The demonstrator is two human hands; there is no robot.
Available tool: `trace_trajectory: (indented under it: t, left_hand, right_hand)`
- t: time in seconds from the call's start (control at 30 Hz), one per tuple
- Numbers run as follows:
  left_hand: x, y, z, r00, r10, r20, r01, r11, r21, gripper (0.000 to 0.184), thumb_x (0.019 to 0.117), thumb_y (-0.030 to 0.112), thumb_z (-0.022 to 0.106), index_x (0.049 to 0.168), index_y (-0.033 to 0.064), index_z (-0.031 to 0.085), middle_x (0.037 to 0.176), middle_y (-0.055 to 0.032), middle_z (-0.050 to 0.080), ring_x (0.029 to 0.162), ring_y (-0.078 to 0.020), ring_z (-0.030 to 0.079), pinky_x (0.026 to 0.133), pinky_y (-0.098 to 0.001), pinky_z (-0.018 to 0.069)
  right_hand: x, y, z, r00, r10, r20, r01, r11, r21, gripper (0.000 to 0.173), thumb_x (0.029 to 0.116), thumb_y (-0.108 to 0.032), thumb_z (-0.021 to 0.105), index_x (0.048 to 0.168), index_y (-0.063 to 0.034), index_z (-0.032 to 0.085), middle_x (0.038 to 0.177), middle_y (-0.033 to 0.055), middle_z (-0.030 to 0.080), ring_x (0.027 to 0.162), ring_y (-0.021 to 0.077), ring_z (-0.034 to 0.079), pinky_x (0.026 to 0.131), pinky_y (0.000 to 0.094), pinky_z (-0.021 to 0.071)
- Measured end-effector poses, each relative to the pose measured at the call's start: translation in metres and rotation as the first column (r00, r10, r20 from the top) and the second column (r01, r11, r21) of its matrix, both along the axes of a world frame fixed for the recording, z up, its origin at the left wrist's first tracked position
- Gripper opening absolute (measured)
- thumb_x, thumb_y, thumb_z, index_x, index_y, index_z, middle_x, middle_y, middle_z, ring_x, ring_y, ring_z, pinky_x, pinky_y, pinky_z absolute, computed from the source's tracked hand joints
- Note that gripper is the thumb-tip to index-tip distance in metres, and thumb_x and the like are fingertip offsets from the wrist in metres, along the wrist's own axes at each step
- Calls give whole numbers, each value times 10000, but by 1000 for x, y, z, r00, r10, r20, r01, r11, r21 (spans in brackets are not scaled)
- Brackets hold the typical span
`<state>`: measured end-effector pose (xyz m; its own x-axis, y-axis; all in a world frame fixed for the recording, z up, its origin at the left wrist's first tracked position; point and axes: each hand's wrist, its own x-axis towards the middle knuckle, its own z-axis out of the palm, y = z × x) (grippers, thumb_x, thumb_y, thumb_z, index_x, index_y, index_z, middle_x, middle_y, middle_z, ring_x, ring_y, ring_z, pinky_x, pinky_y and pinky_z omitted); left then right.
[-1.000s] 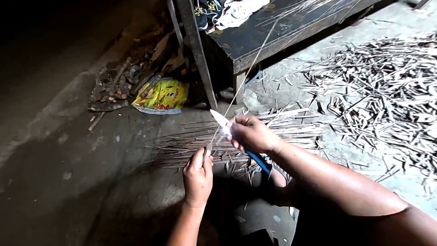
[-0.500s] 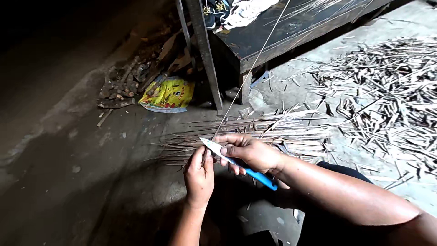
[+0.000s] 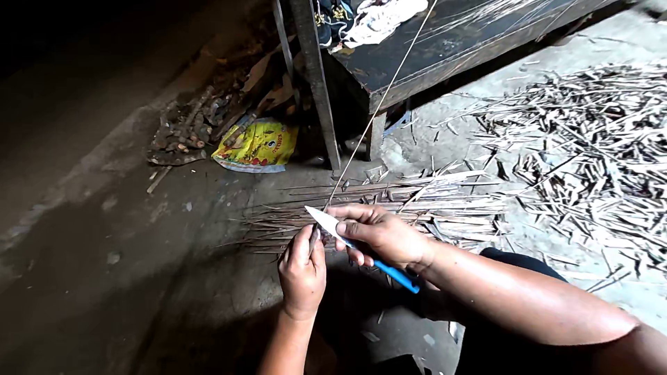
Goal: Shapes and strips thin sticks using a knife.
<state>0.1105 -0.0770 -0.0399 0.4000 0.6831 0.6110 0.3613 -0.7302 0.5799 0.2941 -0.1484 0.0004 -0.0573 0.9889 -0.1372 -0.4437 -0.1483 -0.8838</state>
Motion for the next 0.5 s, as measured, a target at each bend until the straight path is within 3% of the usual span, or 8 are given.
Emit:
trace_trajectory:
  t: [0.17,0.3,0.5]
  left_hand:
    - [0,0,-3,1000,-31,-2,31,999,-20,213,985,92,600,1090,-62,702,898,-77,752,797,-87,738,748,-245,633]
    - [4,-1,0,999,25,-31,-24,998,57,208,975,97,607,1066,-44,731,914,-103,756,839,-93,728,803,-223,594]
    - [4,-1,-3,1000,-27,3,27,1000,2,221,994,106,590,1087,-63,699,888,-71,756,787,-91,740,741,-244,634]
  right_hand:
    - [19,4,7,992,-124,-10,124,992,-34,393,1078,-134,490,1467,-125,546,883,130,688,540,115,579,485,229,501]
    - [5,-3,2,1000,-6,-6,6,1000,-27,385,1071,-158,514,1444,-68,542,901,86,698,545,98,588,480,231,508]
    - [28,5,14,980,-194,-34,193,981,-29,402,1090,-156,463,1488,-146,515,863,127,669,534,114,571,479,228,499]
